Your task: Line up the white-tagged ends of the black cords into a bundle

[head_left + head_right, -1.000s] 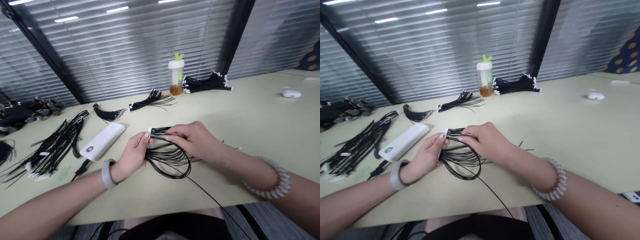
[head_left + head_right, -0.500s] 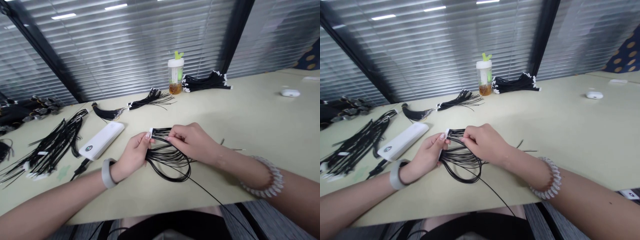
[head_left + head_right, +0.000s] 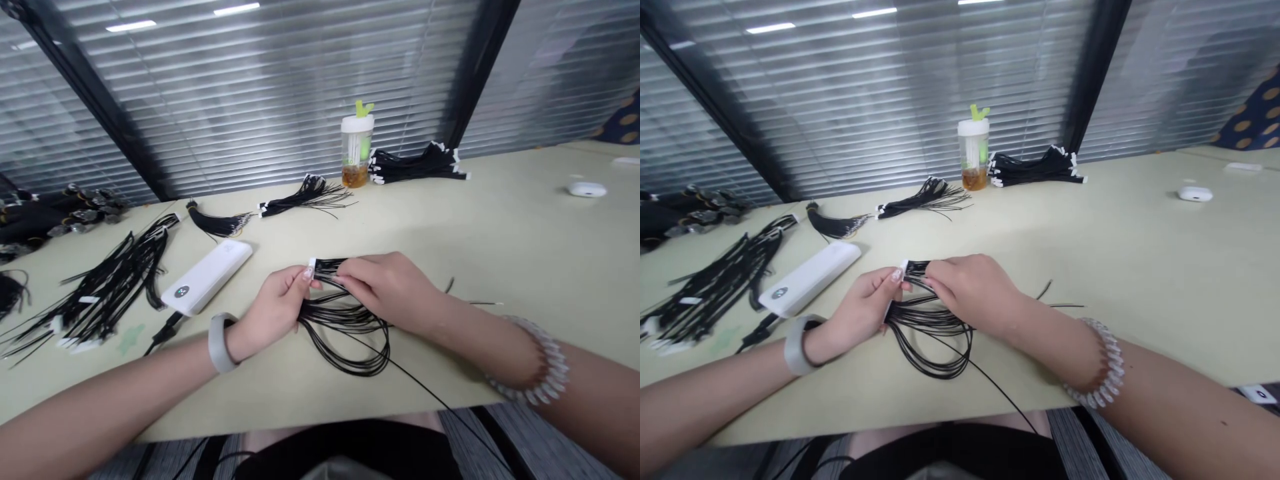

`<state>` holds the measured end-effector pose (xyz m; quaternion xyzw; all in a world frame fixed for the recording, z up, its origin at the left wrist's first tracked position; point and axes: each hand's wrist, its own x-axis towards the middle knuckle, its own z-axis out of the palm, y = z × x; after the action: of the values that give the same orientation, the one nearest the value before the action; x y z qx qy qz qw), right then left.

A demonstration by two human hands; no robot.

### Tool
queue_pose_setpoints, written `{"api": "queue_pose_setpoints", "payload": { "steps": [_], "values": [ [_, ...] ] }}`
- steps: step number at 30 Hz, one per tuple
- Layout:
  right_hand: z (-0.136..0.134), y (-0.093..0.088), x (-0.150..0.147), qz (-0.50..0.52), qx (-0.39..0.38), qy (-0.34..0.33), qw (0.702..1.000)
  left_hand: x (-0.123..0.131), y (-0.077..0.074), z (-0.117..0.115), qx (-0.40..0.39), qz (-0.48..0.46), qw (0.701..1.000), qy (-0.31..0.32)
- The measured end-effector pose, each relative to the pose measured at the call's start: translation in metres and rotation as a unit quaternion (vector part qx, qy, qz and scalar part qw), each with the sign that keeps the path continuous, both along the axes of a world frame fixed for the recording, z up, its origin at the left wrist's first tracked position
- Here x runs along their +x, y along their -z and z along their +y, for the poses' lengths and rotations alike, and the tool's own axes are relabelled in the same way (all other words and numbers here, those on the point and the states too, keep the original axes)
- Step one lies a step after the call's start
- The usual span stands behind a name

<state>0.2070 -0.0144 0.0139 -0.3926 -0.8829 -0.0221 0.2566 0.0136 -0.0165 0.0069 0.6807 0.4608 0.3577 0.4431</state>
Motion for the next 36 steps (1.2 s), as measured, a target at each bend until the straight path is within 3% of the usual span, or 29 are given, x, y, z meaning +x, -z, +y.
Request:
{"api": "queue_pose_setpoints", "payload": {
  "steps": [7, 10, 13, 19, 21, 24, 28, 31, 36],
  "values": [
    [0.003, -0.003, -0.004, -0.022, -0.043, 0.008, 0.999, -0.001, 0.004, 0.002, 0.005, 0.011, 0.999, 0.053],
    [0.006, -0.008, -0.001, -0.023, -0.094, 0.014, 0.995, -0.001, 0.006, 0.003, 0.025, 0.017, 0.999, 0.021],
    [0.009, -0.013, 0.005, 0.039, -0.143, 0.013, 0.989, 0.001, 0.006, 0.004, 0.064, 0.024, 0.997, -0.045],
    [0.0, -0.022, 0.008, 0.154, -0.007, 0.045, 0.987, 0.005, 0.0, 0.002, 0.028, -0.013, 0.992, -0.119],
    [-0.004, -0.025, 0.007, 0.114, -0.059, 0.043, 0.991, 0.005, -0.001, 0.002, 0.043, -0.01, 0.989, -0.141],
    [-0.007, -0.029, 0.007, 0.024, -0.195, 0.049, 0.979, 0.002, -0.002, 0.002, 0.079, 0.003, 0.983, -0.166],
    [-0.006, -0.028, 0.008, 0.016, -0.282, 0.017, 0.959, 0.001, -0.001, 0.003, 0.082, 0.004, 0.981, -0.175],
    [-0.008, -0.024, 0.004, 0.057, -0.267, -0.033, 0.961, 0.002, -0.001, 0.004, 0.068, 0.003, 0.982, -0.174],
    [-0.013, -0.015, -0.007, 0.002, -0.166, -0.02, 0.986, 0.002, -0.001, 0.003, 0.07, 0.011, 0.982, -0.177]
  ]
}}
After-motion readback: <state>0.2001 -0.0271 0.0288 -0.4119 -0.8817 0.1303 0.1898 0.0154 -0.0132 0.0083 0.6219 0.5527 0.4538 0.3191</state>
